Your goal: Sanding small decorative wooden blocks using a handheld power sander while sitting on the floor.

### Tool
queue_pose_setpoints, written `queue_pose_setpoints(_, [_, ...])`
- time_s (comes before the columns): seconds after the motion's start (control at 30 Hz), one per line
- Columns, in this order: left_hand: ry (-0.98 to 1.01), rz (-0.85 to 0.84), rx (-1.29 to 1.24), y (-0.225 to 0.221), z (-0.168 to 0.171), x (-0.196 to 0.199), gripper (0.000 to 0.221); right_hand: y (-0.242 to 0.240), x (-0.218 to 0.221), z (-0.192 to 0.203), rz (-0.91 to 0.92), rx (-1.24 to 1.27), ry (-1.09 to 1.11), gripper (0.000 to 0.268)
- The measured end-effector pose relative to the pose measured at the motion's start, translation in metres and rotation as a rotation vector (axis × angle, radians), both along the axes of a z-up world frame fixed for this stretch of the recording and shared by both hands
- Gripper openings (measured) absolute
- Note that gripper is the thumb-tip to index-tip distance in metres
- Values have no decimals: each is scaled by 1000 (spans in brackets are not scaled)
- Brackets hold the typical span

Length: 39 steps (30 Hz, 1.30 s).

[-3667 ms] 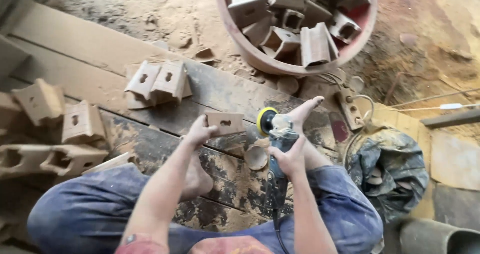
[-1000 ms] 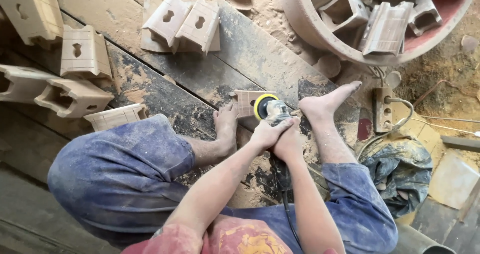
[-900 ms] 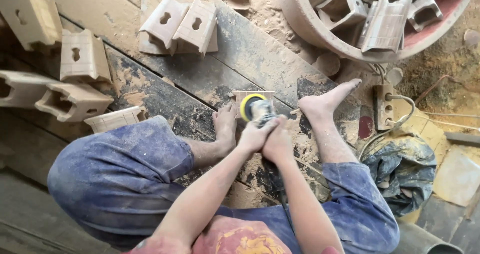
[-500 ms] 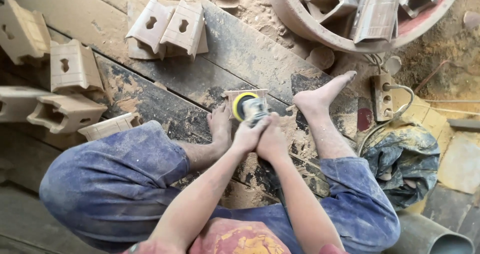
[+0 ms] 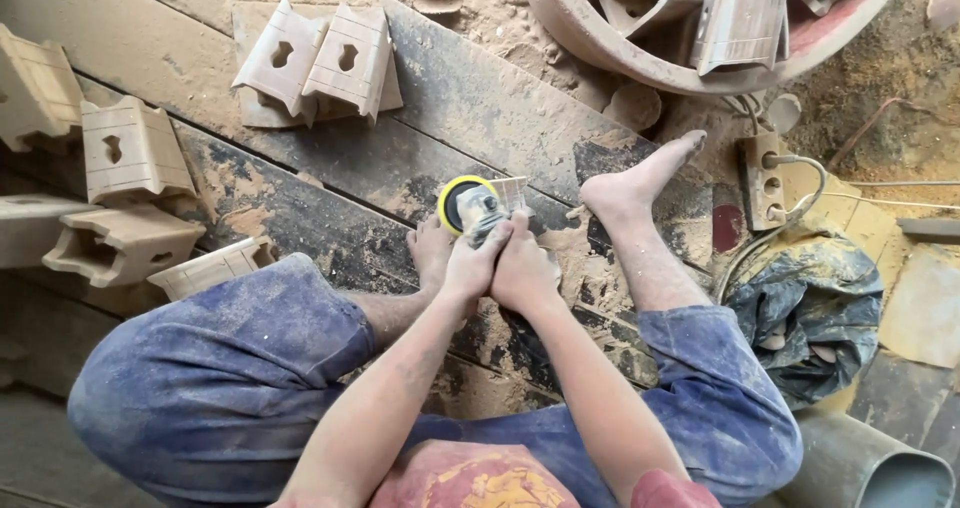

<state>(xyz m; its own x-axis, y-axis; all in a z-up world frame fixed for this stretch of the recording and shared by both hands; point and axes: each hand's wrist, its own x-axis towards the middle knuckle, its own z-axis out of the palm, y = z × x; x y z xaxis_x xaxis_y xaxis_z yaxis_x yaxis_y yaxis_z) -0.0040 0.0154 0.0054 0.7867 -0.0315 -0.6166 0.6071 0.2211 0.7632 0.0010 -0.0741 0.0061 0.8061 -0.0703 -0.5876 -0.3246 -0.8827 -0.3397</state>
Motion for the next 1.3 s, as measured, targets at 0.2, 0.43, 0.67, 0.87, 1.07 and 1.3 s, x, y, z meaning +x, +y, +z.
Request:
queue_pose_setpoints(0.2, [84,-189,32,-35,-33,27,51,-32,1,-20,-28,-32,-30,64])
queue_pose_setpoints(0.43, [174,-188,150,5,-16,40,63,-2,22,-7,-11,46,-50,55])
queue_pose_setpoints(0.67, [160,-270,101,-37,-27,46,60,-29,23,-14,-24,-61,-62,59])
queue_pose_setpoints(0.87, [194,-300,526,33,61,40,77,9,29,5,22,28,-11,48])
queue_pose_setpoints(1.07, [243,-284,134,-39,-29,52,81,-34,26,-7,-18,-77,-47,53])
queue_pose_setpoints(1.3, [236,-104,108,5,4,39,66,9,30,13,79,-35,-41,51])
